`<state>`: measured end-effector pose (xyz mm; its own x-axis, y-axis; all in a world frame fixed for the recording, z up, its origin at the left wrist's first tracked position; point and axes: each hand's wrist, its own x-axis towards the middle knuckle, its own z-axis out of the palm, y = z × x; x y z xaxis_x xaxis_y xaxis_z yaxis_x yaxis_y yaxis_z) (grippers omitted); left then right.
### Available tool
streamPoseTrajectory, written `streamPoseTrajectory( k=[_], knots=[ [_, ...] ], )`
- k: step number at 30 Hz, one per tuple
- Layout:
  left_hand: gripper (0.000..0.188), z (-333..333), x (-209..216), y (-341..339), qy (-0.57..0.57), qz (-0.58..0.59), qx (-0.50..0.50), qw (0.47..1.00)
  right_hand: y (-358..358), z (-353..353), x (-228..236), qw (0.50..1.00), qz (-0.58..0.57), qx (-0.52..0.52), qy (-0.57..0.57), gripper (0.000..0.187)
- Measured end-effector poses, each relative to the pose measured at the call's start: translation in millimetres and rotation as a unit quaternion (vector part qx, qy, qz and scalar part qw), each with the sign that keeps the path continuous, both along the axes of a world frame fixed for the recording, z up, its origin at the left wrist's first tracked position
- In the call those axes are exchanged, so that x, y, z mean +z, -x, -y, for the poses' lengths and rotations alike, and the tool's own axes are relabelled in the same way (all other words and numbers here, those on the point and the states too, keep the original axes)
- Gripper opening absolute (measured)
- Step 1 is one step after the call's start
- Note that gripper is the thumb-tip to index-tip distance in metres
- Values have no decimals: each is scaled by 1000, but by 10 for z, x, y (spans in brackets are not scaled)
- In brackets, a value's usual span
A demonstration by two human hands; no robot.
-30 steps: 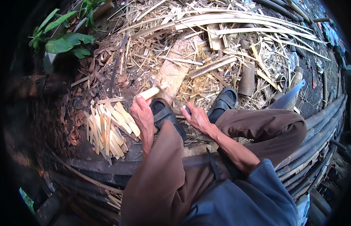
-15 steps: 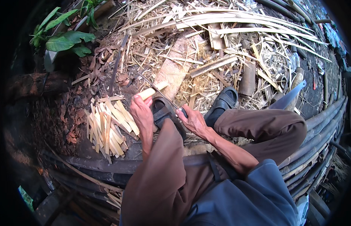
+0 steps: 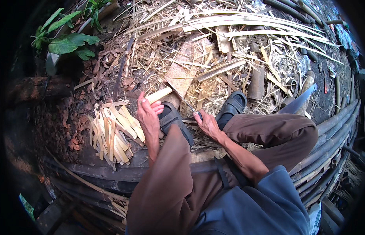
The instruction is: The person sits on the ground and uses a machete to split bamboo strips into thinner pieces. The person repeatedly positions the bamboo, strikes it with the machete, and collects the split pieces.
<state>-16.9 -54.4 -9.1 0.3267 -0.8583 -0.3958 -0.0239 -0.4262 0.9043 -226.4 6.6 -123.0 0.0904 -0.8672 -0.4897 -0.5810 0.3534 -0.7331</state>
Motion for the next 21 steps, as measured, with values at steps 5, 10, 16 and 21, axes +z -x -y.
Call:
streamPoseTrajectory(
  k=[5,10,16,21],
  knots=[
    [80,-133,-276,-70,14,-488,35,872,86,21,-10,995,81,-39,-42,50],
    [75,-215,-474,113,1,-416,101,904,253,124,28,986,85,-116,-85,50],
    [57,134,-454,21,149,-264,28,952,305,286,211,978,35,-200,47,48],
    [46,448,-537,20,229,-207,18,951,176,511,1057,985,128,-112,15,41]
  ],
)
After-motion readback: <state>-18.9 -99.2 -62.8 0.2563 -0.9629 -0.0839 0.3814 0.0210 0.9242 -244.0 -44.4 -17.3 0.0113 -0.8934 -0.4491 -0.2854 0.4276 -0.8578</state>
